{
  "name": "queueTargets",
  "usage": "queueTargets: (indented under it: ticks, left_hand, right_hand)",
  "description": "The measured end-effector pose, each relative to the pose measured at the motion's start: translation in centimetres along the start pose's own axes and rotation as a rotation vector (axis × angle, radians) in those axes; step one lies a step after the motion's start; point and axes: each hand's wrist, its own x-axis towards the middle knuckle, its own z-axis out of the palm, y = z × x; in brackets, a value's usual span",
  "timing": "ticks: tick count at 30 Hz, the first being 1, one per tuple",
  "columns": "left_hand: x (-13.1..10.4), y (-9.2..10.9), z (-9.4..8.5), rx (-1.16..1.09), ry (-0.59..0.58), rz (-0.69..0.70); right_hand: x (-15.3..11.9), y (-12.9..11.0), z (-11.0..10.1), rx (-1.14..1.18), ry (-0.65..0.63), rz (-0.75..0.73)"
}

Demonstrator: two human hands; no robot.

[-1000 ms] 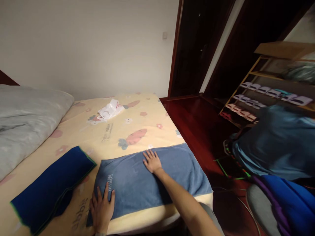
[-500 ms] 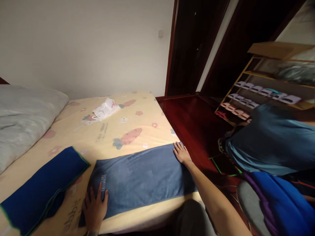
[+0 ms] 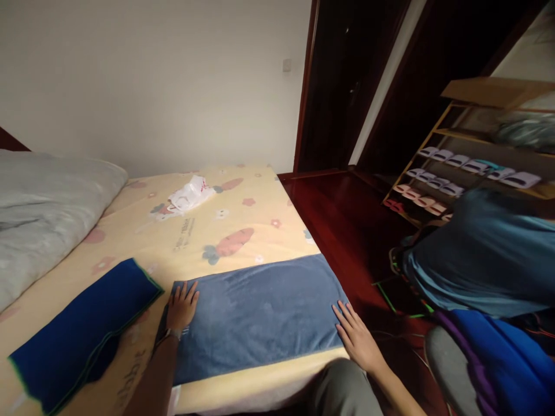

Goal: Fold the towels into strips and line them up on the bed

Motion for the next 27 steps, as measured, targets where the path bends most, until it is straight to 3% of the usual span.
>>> queueTargets:
  ticks: [7, 11, 14, 17, 21, 24, 27]
  left_hand:
    - [2.2, -0.6, 0.8, -0.021, 0.02, -0.169]
    - [1.0, -1.3, 0.2, -0.016, 0.144, -0.19]
    - [-3.2, -2.1, -0.5, -0.024, 0.229, -0.265]
    - [-9.8, -3.1, -0.7, -0.017, 0.27, -0.389]
    - [-17.7, -4.7, 0.2, -0.09, 0.14, -0.492]
    - [-20.2, -5.6, 0.5, -0.265, 0.015, -0.553]
    - [-20.7, -5.7, 0.0, -0.398, 0.025, -0.619]
  right_hand:
    - [0.1, 0.5, 0.4, 0.048, 0.008, 0.007]
    - [-0.1, 0.8, 0.7, 0.107, 0.011, 0.036]
    - [-0.2, 0.6, 1.0, 0.18, 0.052, 0.082]
    - [-0.6, 0.0, 1.3, 0.268, 0.175, 0.21]
    - [-1.5, -0.4, 1.2, 0.35, 0.338, 0.523]
    - [-2.1, 0.0, 0.3, 0.536, 0.345, 0.718]
    - [-2.3, 0.7, -1.0, 0.802, 0.38, 0.767]
